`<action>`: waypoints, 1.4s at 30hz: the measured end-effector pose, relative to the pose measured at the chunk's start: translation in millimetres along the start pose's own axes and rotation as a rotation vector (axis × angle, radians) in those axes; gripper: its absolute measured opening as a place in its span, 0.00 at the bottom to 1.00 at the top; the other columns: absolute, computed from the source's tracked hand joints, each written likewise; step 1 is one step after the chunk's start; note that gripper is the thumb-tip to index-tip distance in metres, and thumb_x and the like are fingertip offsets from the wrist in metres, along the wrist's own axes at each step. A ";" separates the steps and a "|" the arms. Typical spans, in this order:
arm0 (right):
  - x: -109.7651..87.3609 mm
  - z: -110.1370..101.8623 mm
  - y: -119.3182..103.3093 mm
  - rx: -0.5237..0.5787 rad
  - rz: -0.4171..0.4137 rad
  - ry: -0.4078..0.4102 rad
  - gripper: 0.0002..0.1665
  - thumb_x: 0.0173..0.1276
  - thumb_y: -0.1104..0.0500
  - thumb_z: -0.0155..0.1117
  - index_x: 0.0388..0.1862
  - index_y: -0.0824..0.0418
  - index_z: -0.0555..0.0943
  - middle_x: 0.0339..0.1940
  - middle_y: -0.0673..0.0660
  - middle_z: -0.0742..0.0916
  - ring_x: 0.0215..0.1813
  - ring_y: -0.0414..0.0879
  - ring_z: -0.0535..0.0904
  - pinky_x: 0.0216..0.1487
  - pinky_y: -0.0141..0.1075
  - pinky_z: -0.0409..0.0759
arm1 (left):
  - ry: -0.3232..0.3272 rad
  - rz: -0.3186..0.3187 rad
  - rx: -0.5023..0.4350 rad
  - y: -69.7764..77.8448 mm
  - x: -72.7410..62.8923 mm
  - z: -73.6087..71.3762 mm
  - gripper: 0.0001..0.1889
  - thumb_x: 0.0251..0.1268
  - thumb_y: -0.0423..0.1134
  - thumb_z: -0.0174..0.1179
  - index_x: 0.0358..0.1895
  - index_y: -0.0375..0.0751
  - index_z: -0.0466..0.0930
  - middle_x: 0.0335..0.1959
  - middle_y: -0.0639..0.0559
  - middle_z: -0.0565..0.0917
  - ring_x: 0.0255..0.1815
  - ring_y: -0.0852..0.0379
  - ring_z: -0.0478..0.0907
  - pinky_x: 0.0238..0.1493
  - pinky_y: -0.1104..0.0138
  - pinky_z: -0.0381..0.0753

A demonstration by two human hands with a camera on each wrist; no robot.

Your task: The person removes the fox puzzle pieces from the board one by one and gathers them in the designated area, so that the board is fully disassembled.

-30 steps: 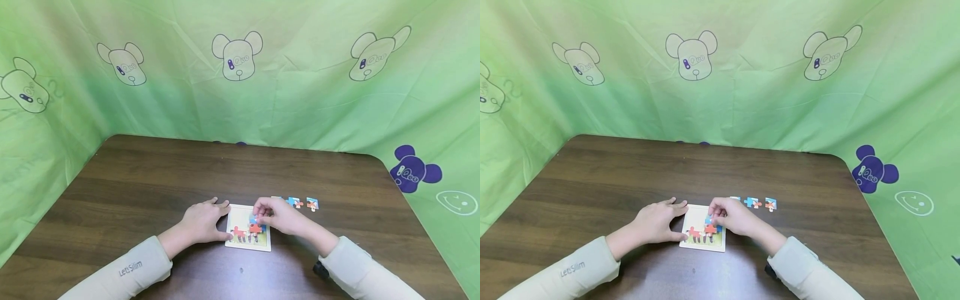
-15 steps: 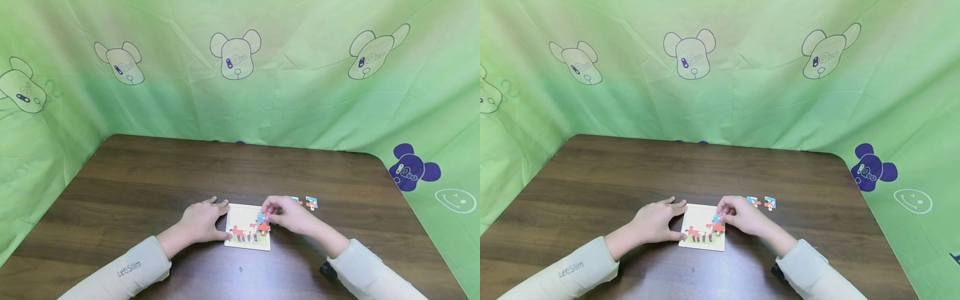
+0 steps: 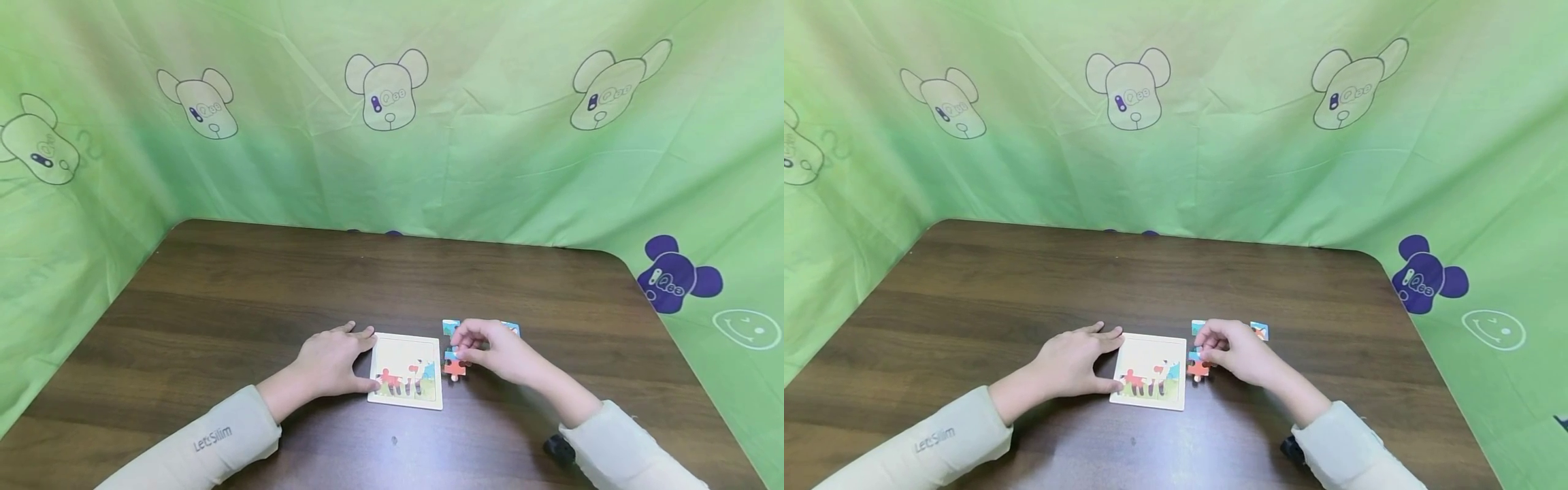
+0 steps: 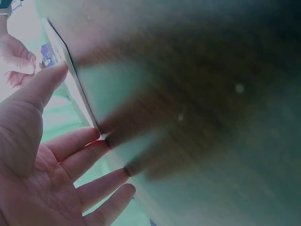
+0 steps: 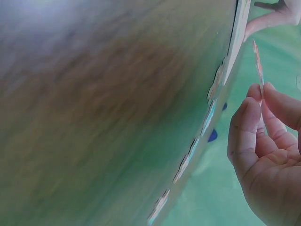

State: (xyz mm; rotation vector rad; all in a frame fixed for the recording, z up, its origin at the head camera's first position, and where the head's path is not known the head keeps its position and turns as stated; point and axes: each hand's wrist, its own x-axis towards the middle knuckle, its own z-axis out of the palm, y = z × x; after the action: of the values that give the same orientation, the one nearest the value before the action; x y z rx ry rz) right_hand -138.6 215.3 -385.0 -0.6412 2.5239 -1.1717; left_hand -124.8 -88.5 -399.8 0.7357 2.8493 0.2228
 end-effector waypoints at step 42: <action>-15.7 -29.8 35.5 -0.122 0.068 0.070 0.05 0.64 0.68 0.66 0.38 0.62 0.82 0.31 0.51 0.84 0.34 0.33 0.76 0.38 0.28 0.77 | 0.009 0.003 0.006 -0.6 1.5 1.5 0.40 0.50 0.68 0.67 0.68 0.55 0.75 0.70 0.58 0.75 0.73 0.47 0.70 0.54 0.47 0.81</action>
State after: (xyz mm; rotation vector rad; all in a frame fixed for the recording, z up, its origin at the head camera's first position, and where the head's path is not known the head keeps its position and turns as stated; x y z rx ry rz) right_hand -147.6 262.8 -392.6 -0.5466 2.6706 -1.0403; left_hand -126.1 -88.2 -401.5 0.7415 2.8592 0.2186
